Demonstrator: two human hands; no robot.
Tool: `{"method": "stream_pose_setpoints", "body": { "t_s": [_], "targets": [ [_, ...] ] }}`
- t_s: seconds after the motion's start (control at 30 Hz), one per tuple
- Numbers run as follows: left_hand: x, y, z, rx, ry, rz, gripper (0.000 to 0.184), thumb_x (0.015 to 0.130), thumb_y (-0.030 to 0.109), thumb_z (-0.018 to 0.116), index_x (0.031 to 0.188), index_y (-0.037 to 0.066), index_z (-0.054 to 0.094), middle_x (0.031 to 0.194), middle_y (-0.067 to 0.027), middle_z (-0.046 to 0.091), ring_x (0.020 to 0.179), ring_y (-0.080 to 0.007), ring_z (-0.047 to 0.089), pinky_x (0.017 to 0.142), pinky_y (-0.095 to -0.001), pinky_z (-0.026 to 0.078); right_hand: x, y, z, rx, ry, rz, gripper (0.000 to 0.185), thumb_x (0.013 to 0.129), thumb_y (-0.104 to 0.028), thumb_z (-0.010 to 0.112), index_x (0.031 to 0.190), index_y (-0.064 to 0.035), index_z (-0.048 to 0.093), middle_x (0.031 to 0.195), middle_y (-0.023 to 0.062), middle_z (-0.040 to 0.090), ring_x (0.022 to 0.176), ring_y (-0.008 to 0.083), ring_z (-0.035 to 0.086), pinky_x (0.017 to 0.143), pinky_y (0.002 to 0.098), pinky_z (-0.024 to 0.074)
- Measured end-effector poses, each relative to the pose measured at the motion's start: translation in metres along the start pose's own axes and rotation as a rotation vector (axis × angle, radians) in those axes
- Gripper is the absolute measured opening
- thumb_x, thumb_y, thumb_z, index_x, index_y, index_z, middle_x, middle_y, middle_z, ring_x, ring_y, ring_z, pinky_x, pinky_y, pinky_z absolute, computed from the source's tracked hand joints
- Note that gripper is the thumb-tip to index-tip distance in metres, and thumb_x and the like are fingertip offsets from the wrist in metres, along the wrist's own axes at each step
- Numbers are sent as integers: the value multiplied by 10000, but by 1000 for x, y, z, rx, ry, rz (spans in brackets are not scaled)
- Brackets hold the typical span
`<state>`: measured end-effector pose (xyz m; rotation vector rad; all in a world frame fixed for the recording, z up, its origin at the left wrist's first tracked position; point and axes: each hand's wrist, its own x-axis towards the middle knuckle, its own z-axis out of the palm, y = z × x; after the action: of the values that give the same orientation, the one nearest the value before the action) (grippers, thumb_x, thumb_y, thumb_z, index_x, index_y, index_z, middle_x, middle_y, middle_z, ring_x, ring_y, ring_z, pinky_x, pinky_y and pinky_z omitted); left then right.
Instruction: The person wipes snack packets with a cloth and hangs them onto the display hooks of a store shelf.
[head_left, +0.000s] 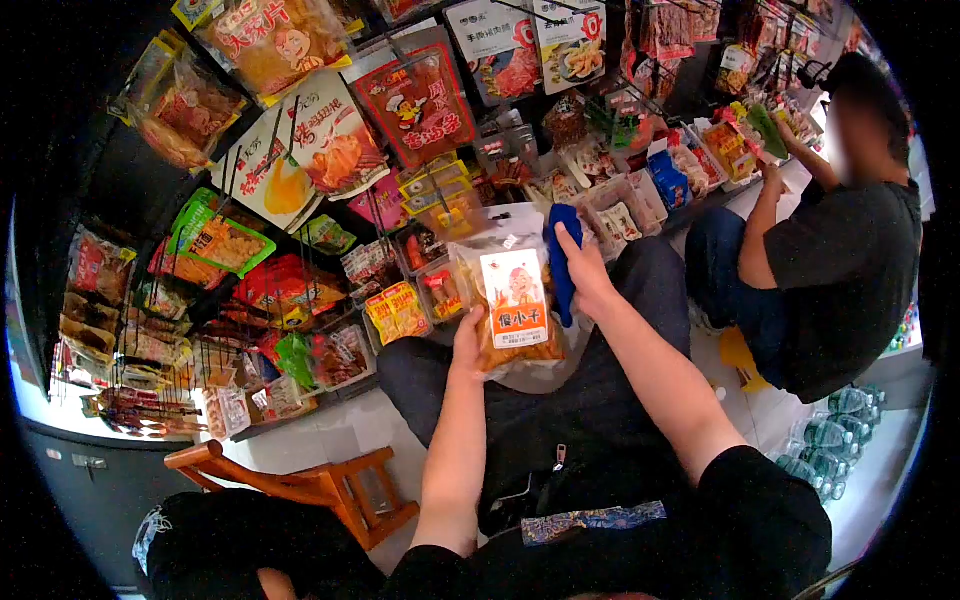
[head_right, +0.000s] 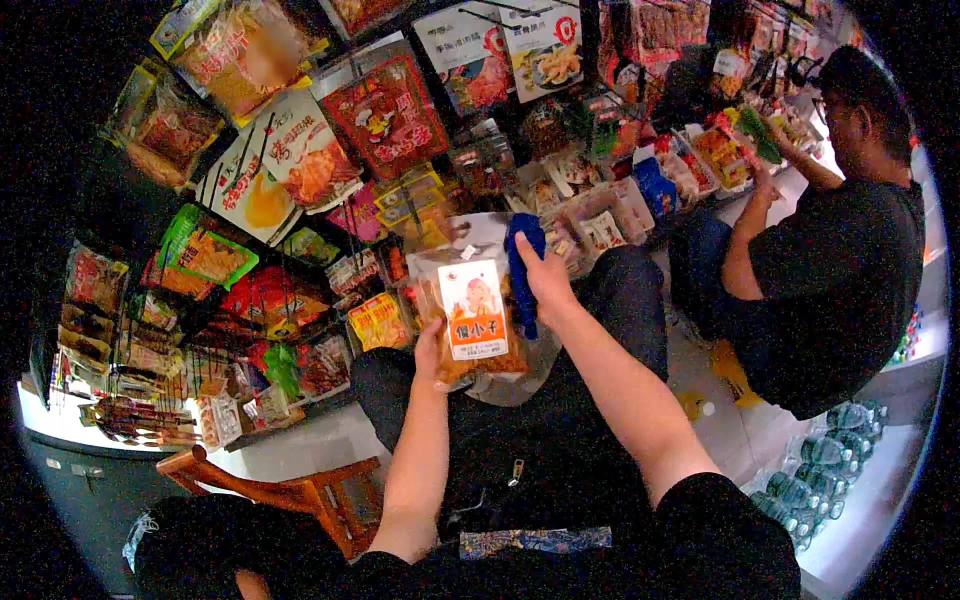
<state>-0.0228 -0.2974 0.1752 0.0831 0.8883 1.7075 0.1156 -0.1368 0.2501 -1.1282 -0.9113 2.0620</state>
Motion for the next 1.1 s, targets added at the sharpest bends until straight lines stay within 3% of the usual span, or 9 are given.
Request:
{"method": "stream_pose_setpoints", "body": {
  "t_s": [0.1, 0.17, 0.23, 0.33, 0.43, 0.6, 0.7, 0.93, 1.1],
  "targets": [
    [0, 5, 2, -131, 7, -10, 513, 881, 287, 479, 1300, -3, 415, 1234, -170, 541, 1100, -339, 553, 946, -460, 439, 3, 22, -8, -63, -188, 65, 524, 863, -407, 625, 1150, 21, 528, 1018, 64, 618, 890, 154, 583, 797, 317, 470],
    [1, 8, 8, -176, -52, -7, 509, 888, 290, 467, 1304, 2, 412, 1249, -169, 531, 1112, -333, 545, 948, -456, 438, -10, 28, -4, -93, -263, 64, 473, 874, -331, 630, 1187, 7, 523, 1117, 77, 602, 971, 166, 566, 832, 310, 459],
    [-5, 11, 13, -221, -103, -3, 505, 894, 292, 455, 1308, 7, 409, 1264, -168, 520, 1124, -328, 537, 951, -451, 436, -12, 33, -5, -154, -177, 34, 447, 871, -284, 639, 1182, 16, 522, 1107, 76, 608, 948, 160, 573, 834, 308, 457],
    [-7, 9, 26, -106, 5, 28, 492, 909, 293, 435, 1309, 7, 405, 1273, -171, 511, 1132, -333, 530, 959, -456, 429, -1, 38, -6, -224, -102, -65, 441, 869, -260, 642, 1179, 29, 518, 1090, 75, 616, 933, 158, 578, 836, 306, 457],
    [-2, 9, 20, -134, -55, 43, 480, 916, 289, 427, 1302, 5, 409, 1260, -169, 518, 1130, -335, 532, 958, -453, 433, -5, 27, -2, -224, -171, -63, 439, 869, -247, 639, 1188, 27, 512, 1108, 86, 607, 952, 166, 575, 837, 312, 458],
    [-7, 12, 20, -167, -64, 82, 466, 912, 287, 426, 1289, 13, 418, 1251, -169, 525, 1119, -332, 544, 947, -458, 444, -16, 10, -7, -268, -306, 242, 420, 866, -218, 648, 1210, -15, 515, 1101, 79, 608, 955, 180, 583, 836, 360, 473],
    [-8, 13, 21, -169, -52, 87, 463, 906, 294, 434, 1281, 23, 427, 1235, -165, 537, 1104, -328, 554, 933, -460, 454, -14, 24, -15, -271, -395, 249, 399, 870, -212, 642, 1197, -16, 524, 1087, 77, 614, 940, 179, 592, 821, 347, 482],
    [0, 12, 16, -186, -49, 78, 506, 893, 327, 437, 1290, 13, 423, 1233, -167, 543, 1095, -330, 558, 941, -458, 445, -22, 25, 0, -328, -146, -13, 327, 874, -225, 629, 1093, 7, 558, 957, 69, 641, 803, 143, 597, 717, 301, 484],
    [-3, 13, 19, -133, 6, 80, 520, 894, 333, 437, 1302, 12, 413, 1250, -169, 533, 1102, -329, 555, 948, -460, 440, -25, 32, -7, -472, -188, -108, 343, 862, -237, 636, 1082, 18, 574, 967, 94, 644, 828, 156, 604, 735, 294, 482]
  ]
}}
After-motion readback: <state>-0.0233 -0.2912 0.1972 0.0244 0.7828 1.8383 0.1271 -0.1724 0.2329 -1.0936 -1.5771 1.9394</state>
